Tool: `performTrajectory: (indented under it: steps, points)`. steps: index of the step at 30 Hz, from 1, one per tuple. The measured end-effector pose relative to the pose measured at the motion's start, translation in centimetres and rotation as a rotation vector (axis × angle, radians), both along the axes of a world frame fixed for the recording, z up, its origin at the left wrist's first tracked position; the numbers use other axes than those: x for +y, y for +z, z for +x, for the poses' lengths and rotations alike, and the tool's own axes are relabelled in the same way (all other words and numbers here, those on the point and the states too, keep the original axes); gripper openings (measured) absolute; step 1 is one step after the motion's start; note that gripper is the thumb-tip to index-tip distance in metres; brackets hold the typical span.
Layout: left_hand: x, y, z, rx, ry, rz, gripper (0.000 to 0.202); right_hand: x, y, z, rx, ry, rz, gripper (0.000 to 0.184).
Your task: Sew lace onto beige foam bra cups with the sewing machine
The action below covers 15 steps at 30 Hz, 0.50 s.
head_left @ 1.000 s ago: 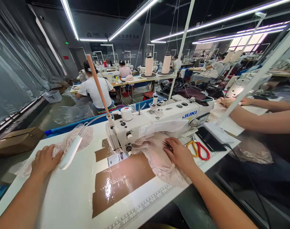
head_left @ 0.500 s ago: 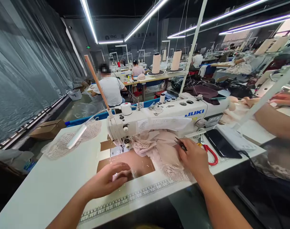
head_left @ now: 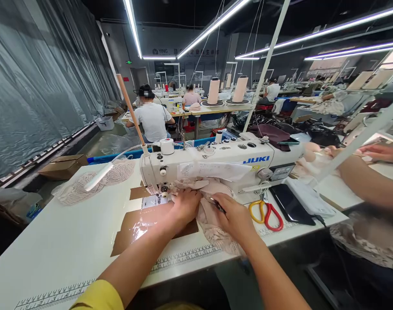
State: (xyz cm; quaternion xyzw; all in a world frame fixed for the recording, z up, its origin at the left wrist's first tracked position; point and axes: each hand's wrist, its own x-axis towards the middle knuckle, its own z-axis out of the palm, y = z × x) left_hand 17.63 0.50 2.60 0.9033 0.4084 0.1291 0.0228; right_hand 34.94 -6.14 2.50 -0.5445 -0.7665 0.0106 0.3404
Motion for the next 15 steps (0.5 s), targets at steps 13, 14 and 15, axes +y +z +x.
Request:
performTrajectory:
  steps: [13, 14, 15]
  points:
    - [-10.3, 2.7, -10.4, -0.327, -0.196, -1.239, 0.042, 2.8, -1.4, 1.4, -0.207, -0.097, -0.108, 0.037]
    - [-11.0, 2.2, -11.7, -0.405, -0.214, -1.377, 0.049, 2.5, -1.5, 1.6, -0.203, -0.096, -0.085, 0.037]
    - [-11.8, 1.8, -12.9, -0.521, -0.212, -1.468, 0.054, 2.2, -1.7, 1.8, -0.193, -0.094, -0.055, 0.036]
